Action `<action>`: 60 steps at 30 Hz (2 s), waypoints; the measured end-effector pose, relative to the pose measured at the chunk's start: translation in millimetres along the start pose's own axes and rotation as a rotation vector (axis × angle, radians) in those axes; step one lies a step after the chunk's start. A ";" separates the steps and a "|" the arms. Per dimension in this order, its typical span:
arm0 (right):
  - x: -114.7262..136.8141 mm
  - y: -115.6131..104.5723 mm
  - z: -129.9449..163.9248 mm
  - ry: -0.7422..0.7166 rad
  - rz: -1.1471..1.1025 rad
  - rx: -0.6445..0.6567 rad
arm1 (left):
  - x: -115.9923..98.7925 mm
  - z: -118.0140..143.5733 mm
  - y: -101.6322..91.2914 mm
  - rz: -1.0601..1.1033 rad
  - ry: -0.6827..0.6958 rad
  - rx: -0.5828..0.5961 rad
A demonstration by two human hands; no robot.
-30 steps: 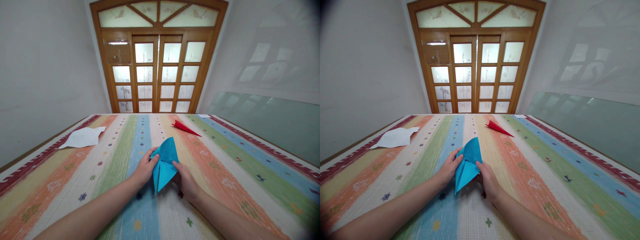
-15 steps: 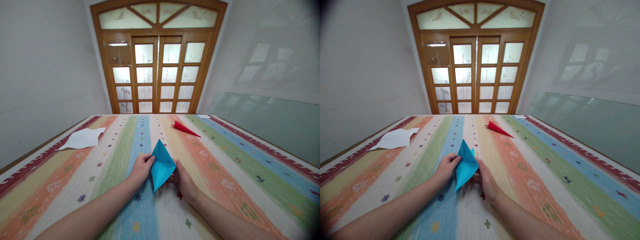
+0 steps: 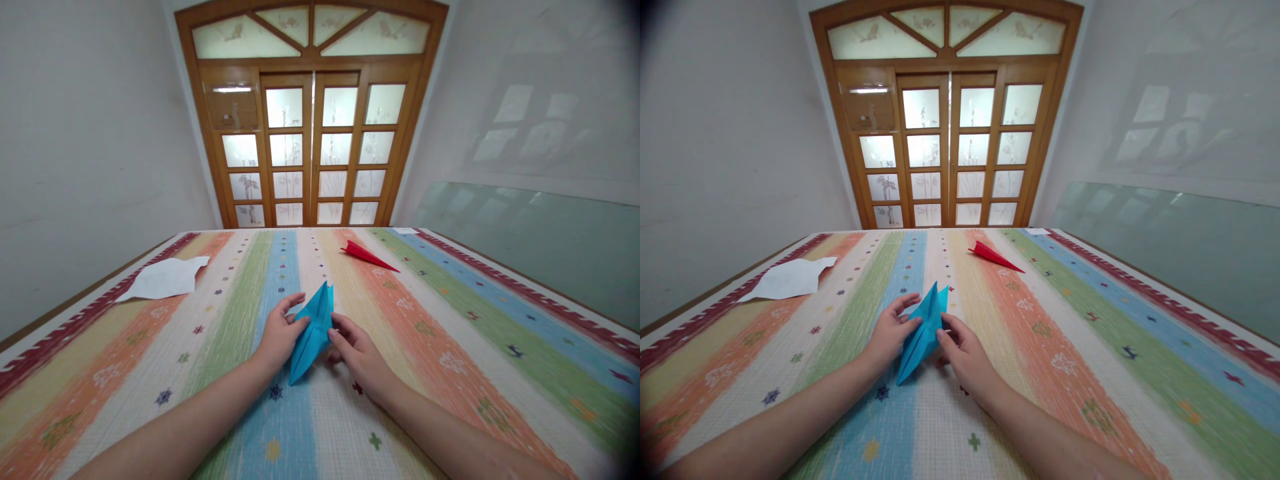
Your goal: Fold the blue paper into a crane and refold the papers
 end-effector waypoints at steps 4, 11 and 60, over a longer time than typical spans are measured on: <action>0.1 -2.6 -0.8 -0.048 -0.044 -0.004 | -3.3 4.9 11.4 0.168 -0.032 0.083; 1.8 -16.1 -2.8 -0.109 -0.117 -0.084 | 2.3 9.5 27.2 0.175 -0.132 0.283; -12.5 -18.9 -11.1 0.141 0.119 0.078 | -2.5 -22.8 -40.4 -0.030 0.014 -0.162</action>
Point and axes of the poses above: each hand's wrist, its own z-axis away from the middle knuckle, its own y-axis out of the palm, x = y × z, the point moved 8 cm from there along -z, towards the middle knuckle, and after that the axes turned 1 degree about -x, right-handed, at the moved point
